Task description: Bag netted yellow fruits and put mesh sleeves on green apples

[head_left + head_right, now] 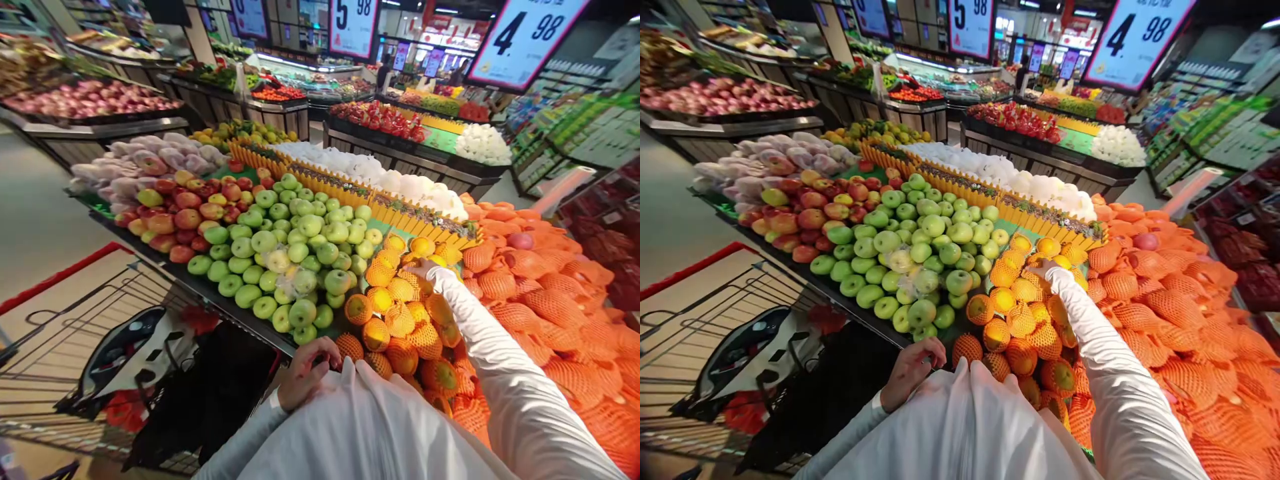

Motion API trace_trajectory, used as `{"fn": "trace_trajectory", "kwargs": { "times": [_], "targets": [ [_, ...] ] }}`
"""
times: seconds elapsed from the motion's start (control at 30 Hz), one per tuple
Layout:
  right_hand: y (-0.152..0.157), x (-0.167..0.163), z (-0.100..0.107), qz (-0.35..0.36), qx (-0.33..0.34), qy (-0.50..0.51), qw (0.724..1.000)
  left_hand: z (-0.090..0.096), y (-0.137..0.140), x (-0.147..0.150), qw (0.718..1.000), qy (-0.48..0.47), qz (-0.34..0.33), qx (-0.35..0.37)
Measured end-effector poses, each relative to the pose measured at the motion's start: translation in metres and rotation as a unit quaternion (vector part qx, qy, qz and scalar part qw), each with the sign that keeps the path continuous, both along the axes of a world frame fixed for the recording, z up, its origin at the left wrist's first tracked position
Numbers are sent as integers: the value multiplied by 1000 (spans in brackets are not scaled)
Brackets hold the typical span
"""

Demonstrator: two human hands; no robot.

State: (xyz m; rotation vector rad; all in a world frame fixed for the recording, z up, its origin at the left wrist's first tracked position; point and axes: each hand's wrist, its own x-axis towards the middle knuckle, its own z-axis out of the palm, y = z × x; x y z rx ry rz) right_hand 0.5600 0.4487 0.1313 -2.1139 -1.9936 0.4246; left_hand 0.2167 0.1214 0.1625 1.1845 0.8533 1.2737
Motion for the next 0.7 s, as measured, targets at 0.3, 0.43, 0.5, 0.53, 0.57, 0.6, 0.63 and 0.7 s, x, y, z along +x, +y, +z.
{"fn": "trace_trajectory", "kwargs": {
  "times": [0.3, 0.43, 0.5, 0.53, 0.57, 0.6, 0.63, 0.7],
  "targets": [
    [-63, 2, -4, 70, -24, -13, 997, 1, 12, 2, 997, 11, -68, 19],
    [-45, 5, -4, 44, -1, 15, 999, -1, 13, -6, 999, 13, -44, 19],
    [-30, 4, -2, 5, 35, 33, 999, -4, 12, -11, 1000, 11, -23, 8],
    [-21, 2, 0, -22, 58, 43, 997, -6, 11, -14, 1000, 10, -13, 1],
    [-11, 0, 2, -53, 83, 54, 994, -8, 10, -16, 1000, 9, -2, -6],
    [0, -2, 5, -84, 105, 64, 989, -10, 9, -19, 1000, 10, 10, -13],
    [12, -5, 9, -110, 124, 74, 983, -12, 8, -21, 1000, 12, 22, -19],
    [36, -12, 15, -141, 152, 92, 974, -16, 7, -24, 998, 15, 51, -30]
  ]
}}
